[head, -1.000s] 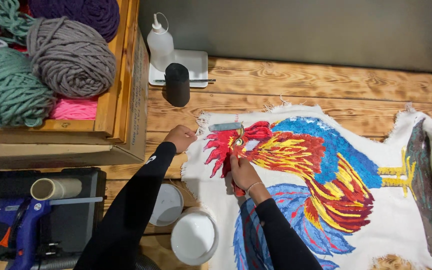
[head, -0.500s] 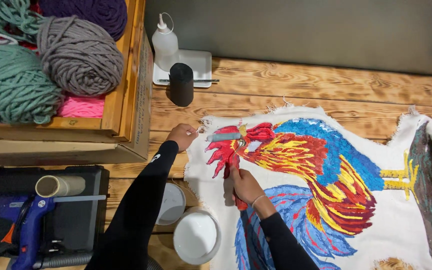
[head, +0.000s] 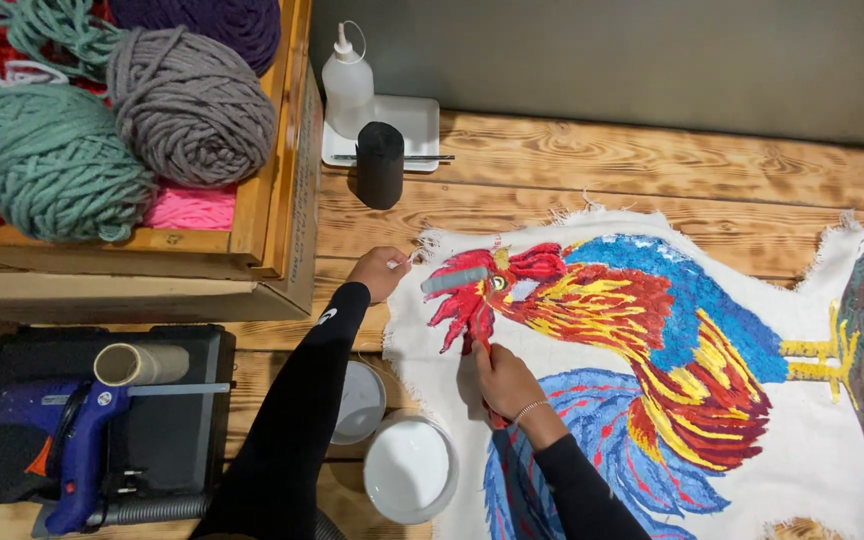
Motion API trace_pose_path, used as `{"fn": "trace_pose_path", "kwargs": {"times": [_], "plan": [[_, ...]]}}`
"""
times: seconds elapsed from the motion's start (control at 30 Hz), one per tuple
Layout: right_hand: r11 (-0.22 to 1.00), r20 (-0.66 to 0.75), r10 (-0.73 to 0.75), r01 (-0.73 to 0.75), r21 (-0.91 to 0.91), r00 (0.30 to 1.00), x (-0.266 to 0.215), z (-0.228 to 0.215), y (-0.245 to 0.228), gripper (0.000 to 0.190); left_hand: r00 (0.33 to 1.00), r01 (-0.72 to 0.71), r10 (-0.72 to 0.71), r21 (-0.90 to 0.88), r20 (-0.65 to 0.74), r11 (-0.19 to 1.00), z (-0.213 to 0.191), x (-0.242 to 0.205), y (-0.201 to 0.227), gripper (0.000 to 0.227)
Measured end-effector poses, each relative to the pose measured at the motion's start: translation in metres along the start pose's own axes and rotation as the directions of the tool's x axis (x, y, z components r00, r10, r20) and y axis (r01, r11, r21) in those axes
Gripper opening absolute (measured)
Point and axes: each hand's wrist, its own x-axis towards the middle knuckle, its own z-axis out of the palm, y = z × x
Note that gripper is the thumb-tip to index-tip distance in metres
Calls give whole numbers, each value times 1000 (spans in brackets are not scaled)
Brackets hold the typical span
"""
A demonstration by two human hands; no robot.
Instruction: Apply adhesive to the back of a tufted rug using a roller.
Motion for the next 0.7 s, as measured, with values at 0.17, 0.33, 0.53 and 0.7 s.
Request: {"fn": "trace_pose_path", "kwargs": {"times": [0.17, 0.33, 0.53, 0.7], "plan": [[990, -9, 48, -49, -131, 999, 4, -10, -35, 61, 998, 55, -55, -7, -5, 998, 0, -4, 5, 26], [981, 1, 57, -55, -185, 998, -16, -16, -31, 60, 999, 41, -41, -2, 13, 999, -3, -3, 7, 26], [990, 5, 51, -50, -131, 999, 1, -11, -32, 61, 999, 46, -46, -18, -1, 999, -3, -7, 11, 26], [995, 86, 90, -86, -47, 992, -35, -33, -36, 58, 996, 76, -74, -30, 46, 997, -10, -11, 18, 26]]}}
